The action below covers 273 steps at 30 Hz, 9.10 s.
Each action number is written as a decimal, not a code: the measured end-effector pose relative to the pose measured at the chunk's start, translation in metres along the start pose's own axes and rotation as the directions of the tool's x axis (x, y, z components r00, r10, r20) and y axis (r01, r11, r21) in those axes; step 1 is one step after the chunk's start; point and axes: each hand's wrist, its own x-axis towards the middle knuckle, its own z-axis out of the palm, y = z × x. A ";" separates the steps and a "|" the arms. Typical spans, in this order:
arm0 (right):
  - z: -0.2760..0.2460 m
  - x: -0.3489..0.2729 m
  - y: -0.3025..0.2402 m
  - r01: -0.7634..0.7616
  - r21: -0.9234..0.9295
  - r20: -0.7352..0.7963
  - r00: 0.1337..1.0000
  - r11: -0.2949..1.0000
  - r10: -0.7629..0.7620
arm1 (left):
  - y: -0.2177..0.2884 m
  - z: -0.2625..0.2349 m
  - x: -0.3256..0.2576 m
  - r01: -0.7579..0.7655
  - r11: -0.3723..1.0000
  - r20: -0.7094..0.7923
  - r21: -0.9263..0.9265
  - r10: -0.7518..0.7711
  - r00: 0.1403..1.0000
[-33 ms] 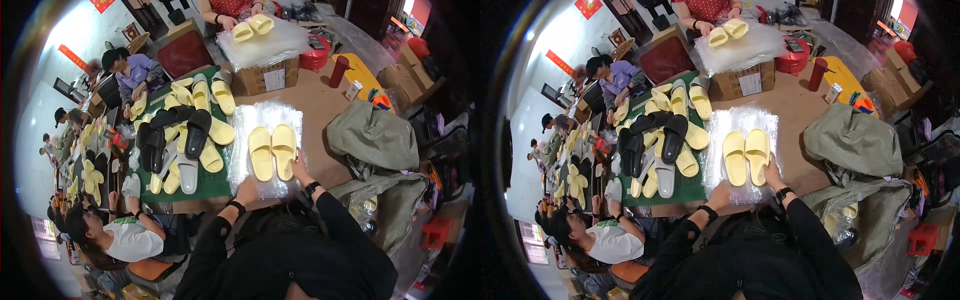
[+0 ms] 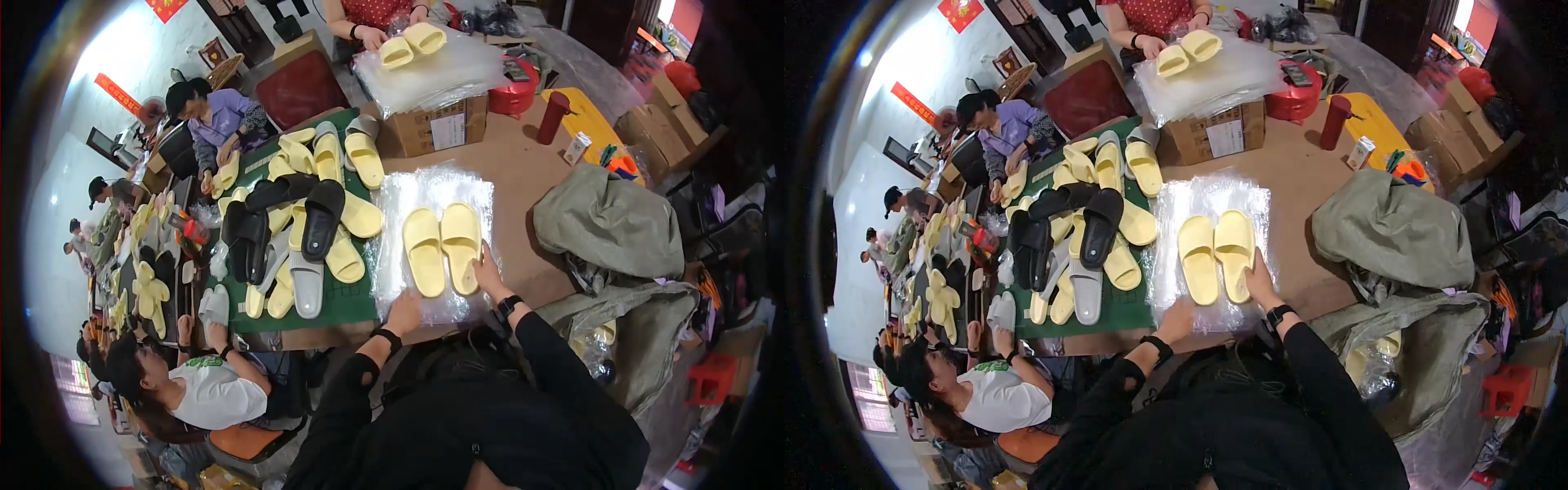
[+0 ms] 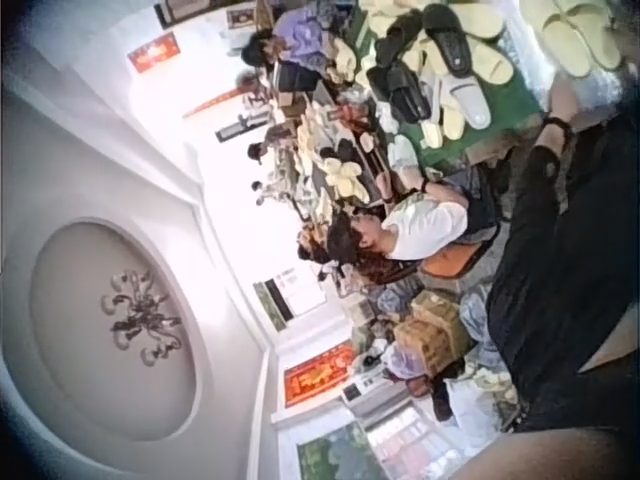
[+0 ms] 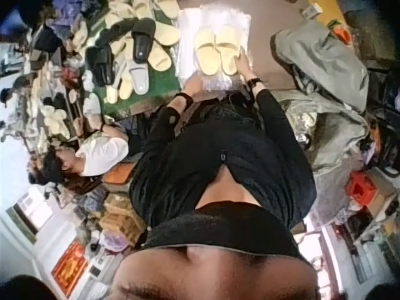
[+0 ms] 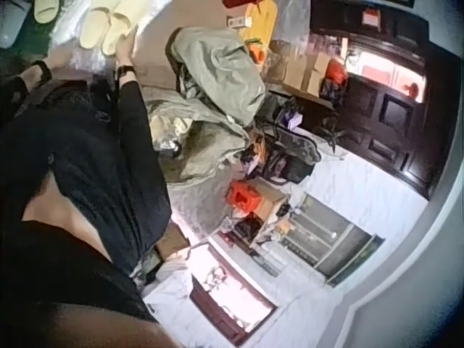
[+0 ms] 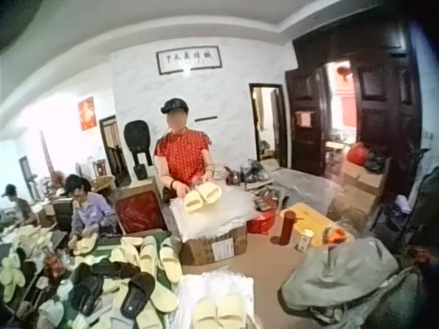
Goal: The recorder is packing manufactured foam sandals and slippers into plastic bags and a larger collection bag at a shoe factory workstation.
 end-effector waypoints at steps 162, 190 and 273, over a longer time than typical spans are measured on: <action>0.048 -0.039 -0.032 0.187 -0.732 -0.111 0.916 0.655 -0.385 | -0.332 -0.326 -0.509 0.269 0.901 0.595 -0.342 -0.014 0.804; 0.072 -0.048 -0.034 0.150 -0.748 -0.109 0.933 0.646 -0.343 | 0.032 -0.094 0.083 0.556 0.354 0.492 -0.752 -0.260 0.831; 0.002 -0.082 -0.001 -0.682 0.437 0.697 0.669 0.586 0.259 | 0.042 -0.020 0.040 0.534 0.136 0.532 -0.834 -0.057 0.845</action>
